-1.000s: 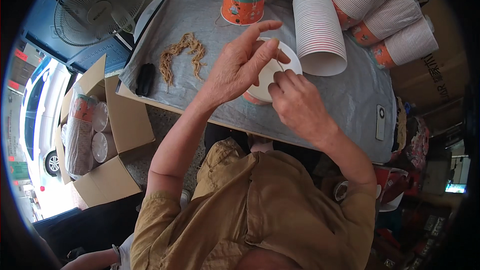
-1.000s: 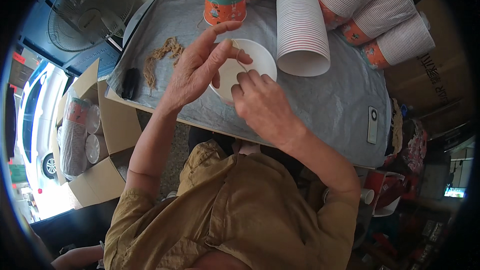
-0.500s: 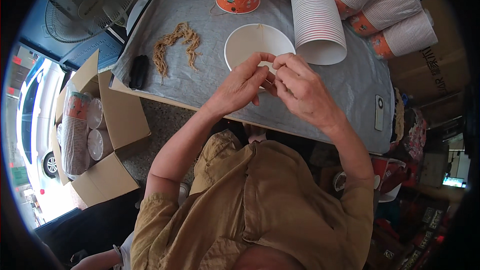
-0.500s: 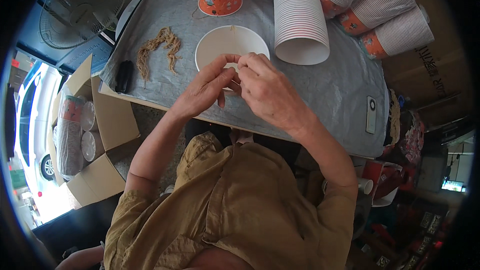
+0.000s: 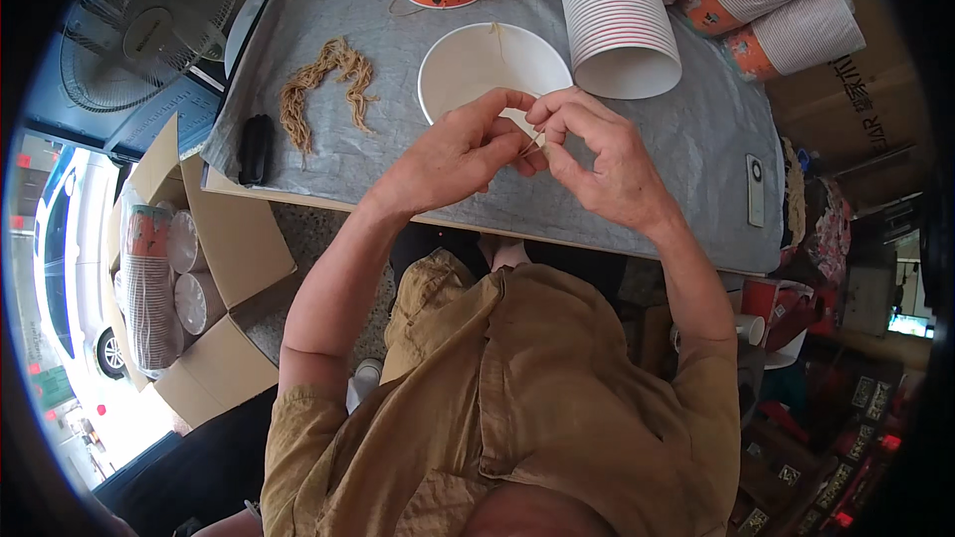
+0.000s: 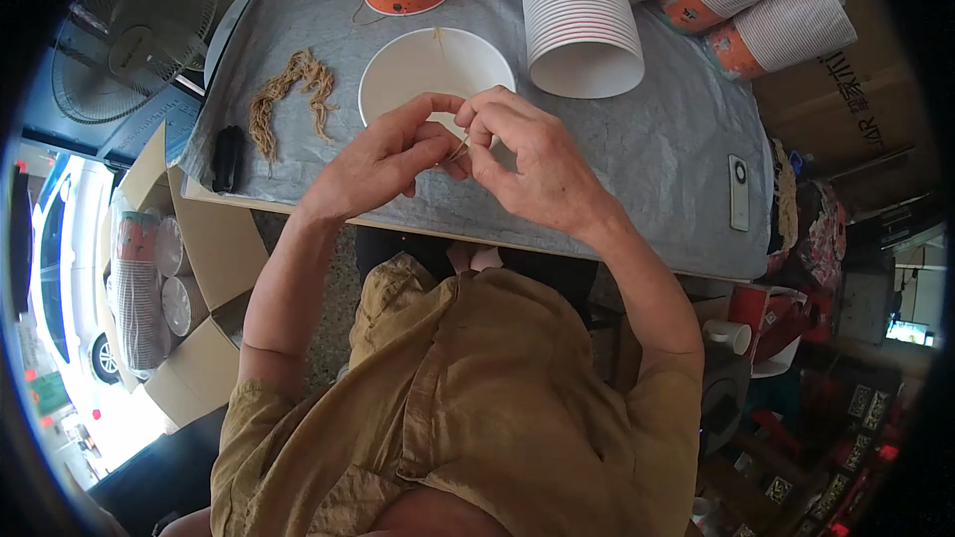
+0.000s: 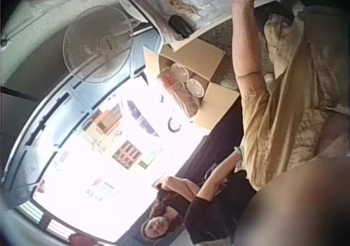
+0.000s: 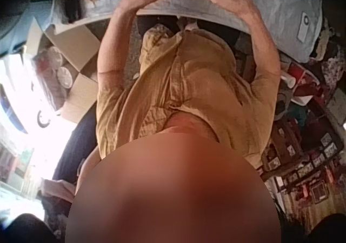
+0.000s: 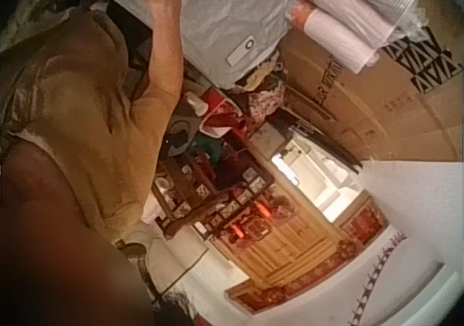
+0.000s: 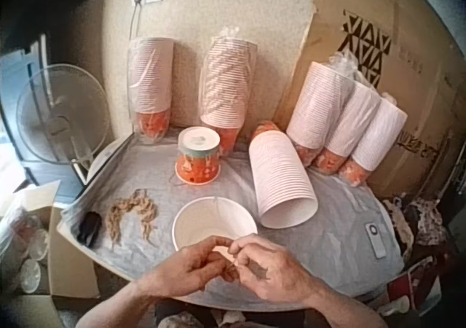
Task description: Attaching string handles to paper cups by threading and knotting them through pre-punched holes.
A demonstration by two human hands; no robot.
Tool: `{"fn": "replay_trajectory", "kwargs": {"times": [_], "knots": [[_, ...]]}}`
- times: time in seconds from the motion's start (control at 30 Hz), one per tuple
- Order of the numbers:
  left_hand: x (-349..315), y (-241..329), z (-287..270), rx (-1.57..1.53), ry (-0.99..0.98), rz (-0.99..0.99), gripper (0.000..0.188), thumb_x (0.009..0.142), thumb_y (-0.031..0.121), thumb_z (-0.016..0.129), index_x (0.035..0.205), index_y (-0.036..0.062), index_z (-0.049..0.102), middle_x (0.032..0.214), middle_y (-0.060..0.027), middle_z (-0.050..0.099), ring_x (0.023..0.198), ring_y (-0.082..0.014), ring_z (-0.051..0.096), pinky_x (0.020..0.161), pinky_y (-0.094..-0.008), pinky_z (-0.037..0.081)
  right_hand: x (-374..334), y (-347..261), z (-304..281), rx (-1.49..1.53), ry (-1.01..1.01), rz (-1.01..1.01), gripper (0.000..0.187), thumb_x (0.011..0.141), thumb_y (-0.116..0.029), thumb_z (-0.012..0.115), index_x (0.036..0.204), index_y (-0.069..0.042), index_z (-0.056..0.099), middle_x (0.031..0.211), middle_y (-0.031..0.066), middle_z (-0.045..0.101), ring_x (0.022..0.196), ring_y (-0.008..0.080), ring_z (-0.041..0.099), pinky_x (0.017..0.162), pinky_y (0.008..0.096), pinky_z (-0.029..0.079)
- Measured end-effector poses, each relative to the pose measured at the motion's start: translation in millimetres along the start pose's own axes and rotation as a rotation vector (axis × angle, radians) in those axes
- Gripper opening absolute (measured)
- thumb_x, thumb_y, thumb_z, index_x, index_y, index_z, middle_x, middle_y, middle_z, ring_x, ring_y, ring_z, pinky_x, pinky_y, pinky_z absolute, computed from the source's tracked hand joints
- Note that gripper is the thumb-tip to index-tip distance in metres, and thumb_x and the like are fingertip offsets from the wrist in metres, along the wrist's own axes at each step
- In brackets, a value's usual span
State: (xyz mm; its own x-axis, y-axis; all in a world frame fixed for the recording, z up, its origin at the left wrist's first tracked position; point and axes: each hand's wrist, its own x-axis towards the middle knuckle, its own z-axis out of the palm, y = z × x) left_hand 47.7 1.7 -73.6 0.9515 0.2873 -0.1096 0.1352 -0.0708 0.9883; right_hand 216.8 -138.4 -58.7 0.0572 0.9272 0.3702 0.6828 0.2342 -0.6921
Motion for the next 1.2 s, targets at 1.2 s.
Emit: {"fn": "replay_trajectory", "kwargs": {"times": [1.2], "knots": [[14.2, 10.7, -12.8, 0.063, -0.211, 0.128, 0.023, 0.103, 0.024, 0.054, 0.115, 0.0101, 0.068, 0.098, 0.005, 0.068, 0.079, -0.0014, 0.054, 0.062, -0.0211, 0.045, -3.0, -19.5, -9.5, 0.352, -0.049, 0.367, 0.012, 0.105, -0.009, 0.052, 0.095, -0.004, 0.049, 0.074, 0.003, 0.062, 0.06, 0.0063, 0.055, 0.051, 0.0233, 0.046]]}}
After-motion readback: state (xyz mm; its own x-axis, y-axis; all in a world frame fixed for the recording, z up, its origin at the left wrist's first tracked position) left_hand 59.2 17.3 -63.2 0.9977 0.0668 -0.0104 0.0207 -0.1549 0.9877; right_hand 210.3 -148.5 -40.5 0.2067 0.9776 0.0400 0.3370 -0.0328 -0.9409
